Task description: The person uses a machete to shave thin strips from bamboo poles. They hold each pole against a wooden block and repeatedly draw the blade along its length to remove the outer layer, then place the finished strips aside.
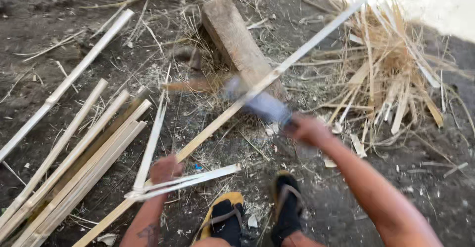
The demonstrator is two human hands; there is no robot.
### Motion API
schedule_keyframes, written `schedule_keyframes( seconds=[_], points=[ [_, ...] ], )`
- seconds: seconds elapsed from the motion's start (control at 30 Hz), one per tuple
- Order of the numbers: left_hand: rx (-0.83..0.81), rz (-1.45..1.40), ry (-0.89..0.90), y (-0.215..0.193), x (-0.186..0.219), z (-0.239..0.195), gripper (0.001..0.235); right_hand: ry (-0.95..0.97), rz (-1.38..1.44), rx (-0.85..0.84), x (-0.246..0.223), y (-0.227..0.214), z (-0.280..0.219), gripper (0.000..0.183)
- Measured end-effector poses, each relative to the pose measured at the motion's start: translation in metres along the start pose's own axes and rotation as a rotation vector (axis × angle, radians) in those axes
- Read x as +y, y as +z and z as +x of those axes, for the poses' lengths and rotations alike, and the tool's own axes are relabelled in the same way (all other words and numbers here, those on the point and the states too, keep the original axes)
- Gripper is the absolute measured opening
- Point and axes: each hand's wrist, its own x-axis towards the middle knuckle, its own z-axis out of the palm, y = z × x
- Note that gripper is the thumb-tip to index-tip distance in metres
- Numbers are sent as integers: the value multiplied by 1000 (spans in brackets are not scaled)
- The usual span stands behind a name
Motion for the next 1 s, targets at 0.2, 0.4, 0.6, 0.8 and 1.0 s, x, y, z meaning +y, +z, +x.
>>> schedule_keyframes(
  seconds=[0.2,0.4,0.6,0.8,1.0],
  points=[
    [-59,-32,-69,-11,4,-1,31,136,-251,-56,59,-72,21,65],
    [-115,-131,24,-50,48,8,41,-10,-228,170,66,-48,13,58],
    [-192,-122,-69,-47,83,3,36,363,171,56,-9,13,-23,52],
    [-96,-53,150,-53,90,-9,24,-101,-100,-235,-38,8,-22,37],
    [-220,24,-91,-50,34,-25,35,261,77,98,22,3,-13,60]
  ],
)
